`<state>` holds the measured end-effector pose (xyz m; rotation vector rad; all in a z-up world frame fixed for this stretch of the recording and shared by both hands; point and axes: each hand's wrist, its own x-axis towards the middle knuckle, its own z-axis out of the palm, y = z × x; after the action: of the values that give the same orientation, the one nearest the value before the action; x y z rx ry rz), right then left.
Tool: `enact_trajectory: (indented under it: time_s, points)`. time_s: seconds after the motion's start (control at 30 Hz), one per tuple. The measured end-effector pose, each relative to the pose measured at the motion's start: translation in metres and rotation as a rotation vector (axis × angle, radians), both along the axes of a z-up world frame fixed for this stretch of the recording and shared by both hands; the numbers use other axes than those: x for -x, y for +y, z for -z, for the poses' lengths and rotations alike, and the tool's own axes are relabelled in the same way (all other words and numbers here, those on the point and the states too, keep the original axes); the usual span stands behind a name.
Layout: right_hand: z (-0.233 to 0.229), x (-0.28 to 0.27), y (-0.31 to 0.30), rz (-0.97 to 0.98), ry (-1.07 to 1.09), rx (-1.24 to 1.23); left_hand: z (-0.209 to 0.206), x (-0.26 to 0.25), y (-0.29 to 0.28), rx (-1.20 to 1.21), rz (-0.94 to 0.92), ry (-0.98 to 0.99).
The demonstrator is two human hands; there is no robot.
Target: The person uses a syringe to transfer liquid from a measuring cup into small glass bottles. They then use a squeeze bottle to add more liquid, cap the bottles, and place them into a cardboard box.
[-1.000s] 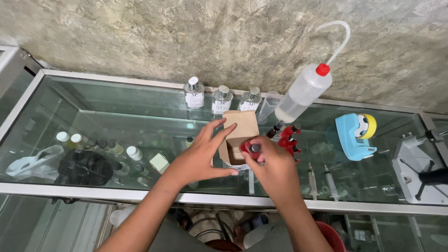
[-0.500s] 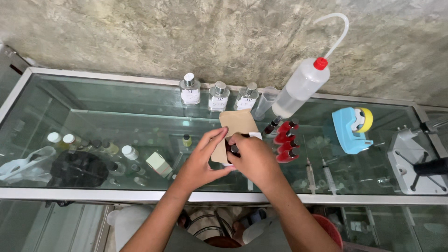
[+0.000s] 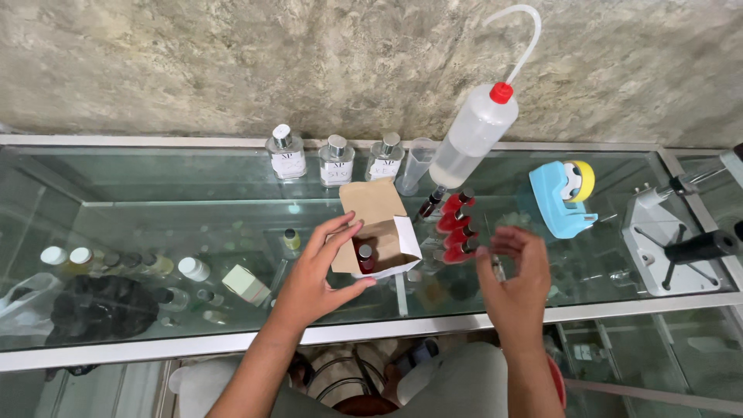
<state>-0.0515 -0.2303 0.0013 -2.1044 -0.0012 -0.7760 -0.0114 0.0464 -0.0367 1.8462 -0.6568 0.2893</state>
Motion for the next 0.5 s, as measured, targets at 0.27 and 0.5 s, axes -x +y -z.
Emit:
enact_trajectory:
  time_s: [0.27, 0.5]
  points:
    - [0.046, 0.005, -0.007, 0.116, 0.213, 0.104, 0.005, 0.001, -0.001, 0.014, -0.044, 0.003]
    - [0.054, 0.007, -0.018, 0.071, 0.224, 0.247, 0.008, 0.0, 0.001, 0.023, -0.04, -0.019]
